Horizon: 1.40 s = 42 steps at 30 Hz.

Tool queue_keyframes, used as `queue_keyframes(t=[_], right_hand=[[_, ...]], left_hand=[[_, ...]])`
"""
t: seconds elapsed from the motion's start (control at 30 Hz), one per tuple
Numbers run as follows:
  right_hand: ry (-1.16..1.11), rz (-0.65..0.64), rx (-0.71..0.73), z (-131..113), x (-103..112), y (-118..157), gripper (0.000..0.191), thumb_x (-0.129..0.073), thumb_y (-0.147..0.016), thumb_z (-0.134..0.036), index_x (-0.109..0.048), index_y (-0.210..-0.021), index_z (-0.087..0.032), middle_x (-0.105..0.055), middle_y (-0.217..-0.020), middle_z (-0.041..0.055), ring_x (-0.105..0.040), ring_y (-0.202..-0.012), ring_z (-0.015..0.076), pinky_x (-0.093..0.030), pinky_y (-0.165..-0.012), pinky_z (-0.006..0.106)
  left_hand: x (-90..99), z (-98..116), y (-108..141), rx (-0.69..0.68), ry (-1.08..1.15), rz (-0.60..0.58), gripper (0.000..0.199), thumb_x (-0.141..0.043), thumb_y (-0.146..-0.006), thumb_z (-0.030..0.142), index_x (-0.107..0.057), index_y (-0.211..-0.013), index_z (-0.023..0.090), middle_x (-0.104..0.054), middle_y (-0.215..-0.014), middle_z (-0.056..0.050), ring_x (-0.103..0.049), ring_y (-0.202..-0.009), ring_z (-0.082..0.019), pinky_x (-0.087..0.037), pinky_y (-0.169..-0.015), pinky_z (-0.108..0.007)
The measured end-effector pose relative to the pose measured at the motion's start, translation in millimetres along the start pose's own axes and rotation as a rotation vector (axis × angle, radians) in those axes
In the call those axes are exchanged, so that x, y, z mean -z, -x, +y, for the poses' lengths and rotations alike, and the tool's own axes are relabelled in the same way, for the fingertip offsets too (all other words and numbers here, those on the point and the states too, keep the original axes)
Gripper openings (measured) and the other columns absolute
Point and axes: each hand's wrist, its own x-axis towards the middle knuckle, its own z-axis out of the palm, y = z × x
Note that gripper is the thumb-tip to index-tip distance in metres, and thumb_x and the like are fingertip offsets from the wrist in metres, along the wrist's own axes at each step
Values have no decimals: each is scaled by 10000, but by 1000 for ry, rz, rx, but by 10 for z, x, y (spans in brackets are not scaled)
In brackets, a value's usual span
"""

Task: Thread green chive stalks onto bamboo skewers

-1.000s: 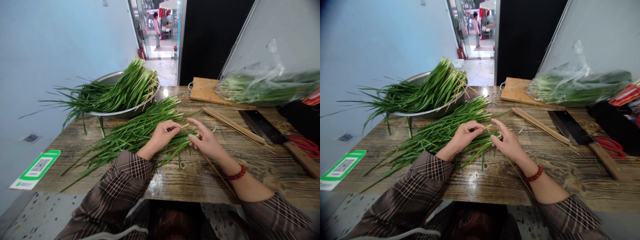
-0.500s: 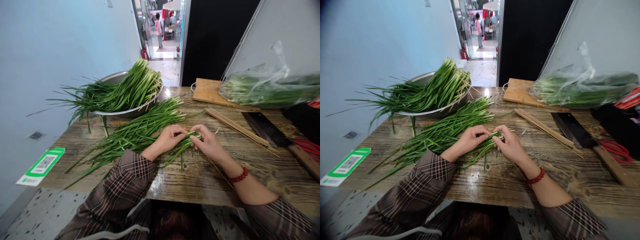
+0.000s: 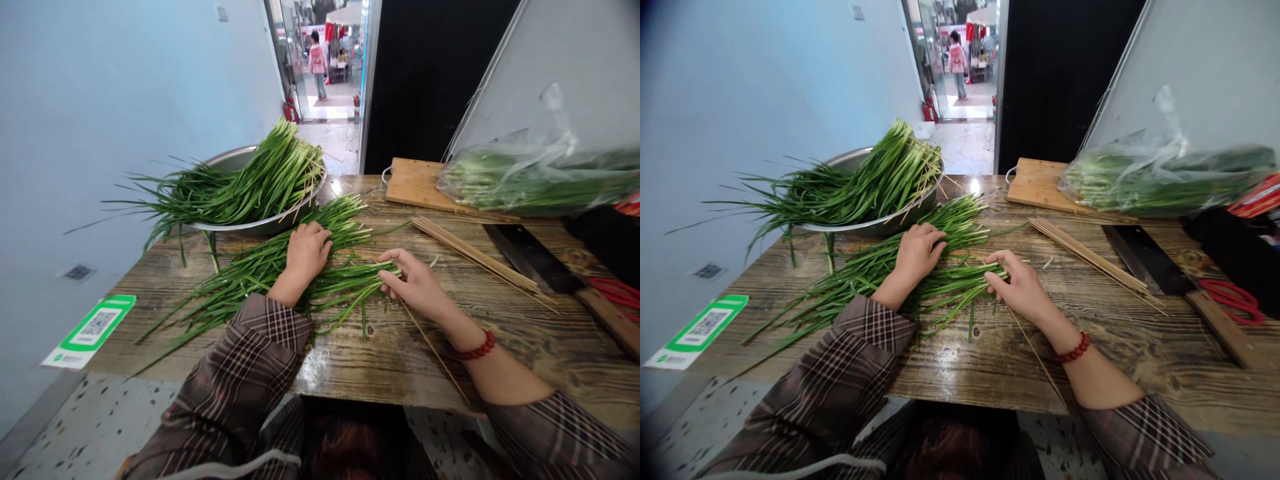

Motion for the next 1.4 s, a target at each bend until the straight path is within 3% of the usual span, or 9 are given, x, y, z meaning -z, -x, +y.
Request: queue_keyframes(t=[0.2, 0.4, 0.6, 0.77, 0.93, 1.13, 1.4], right_hand=[[5, 8, 12, 3, 3, -1, 277, -583, -830, -334, -512, -1062, -201, -622, -642, -32, -595, -491, 113, -458, -467, 216], [10, 8, 15, 23, 11, -9, 297, -585, -833, -341, -537, -1087, -194, -646, -646, -19, -588, -477, 109, -465, -475, 219], [26, 31, 22, 25, 9, -17, 323, -582, -835, -333, -566, -1121, -183, -649, -632, -15, -581, -465, 106, -464, -476, 219], [22, 47, 18, 30, 8, -28, 355, -585, -832, -346, -590, -1141, -171, -662, -634, -1, -583, -459, 108, -478, -478, 226], [11, 43, 24, 63, 13, -36, 360, -590, -834, -349, -601, -1150, -179, -657, -629, -4, -595, -474, 114, -489, -479, 226], [18, 50, 35, 65, 13, -32, 353, -589, -836, -355, -614, -1145, -186, -663, -665, 4, -611, -500, 123, -496, -481, 232], [14, 53, 25, 54, 18, -21, 355, -591, -836, -350, -616, -1153, -192, -654, -654, -2, -606, -494, 119, -497, -484, 230]], left_hand=[[2, 92, -6, -33, -20, 47, 174, -513, -885, 242, -671, -835, 190, -617, -915, -85, -516, -907, -241, -381, -747, -362], [-27, 164, -11, -45, 336, 87, 137, -482, -825, 110, -588, -751, 154, -591, -772, -39, -522, -742, -155, -409, -712, -283], [-9, 304, 27, 19, 698, -7, 226, -495, -817, 130, -659, -971, 141, -623, -730, -6, -555, -677, -120, -433, -667, -235], [43, 410, 58, 23, 792, -100, 159, -597, -808, 219, -726, -865, 145, -700, -841, -53, -624, -800, -158, -470, -775, -269], [61, 462, 82, 62, 862, -148, 155, -610, -798, 216, -726, -836, 122, -715, -840, -60, -632, -774, -153, -476, -745, -259], [81, 480, 94, 79, 864, -198, 251, -572, -812, 194, -734, -994, 137, -731, -880, -46, -604, -711, -130, -448, -663, -235], [129, 491, 96, 90, 850, -251, 296, -545, -815, 190, -737, -1036, 146, -737, -925, -52, -620, -744, -144, -459, -695, -246]])
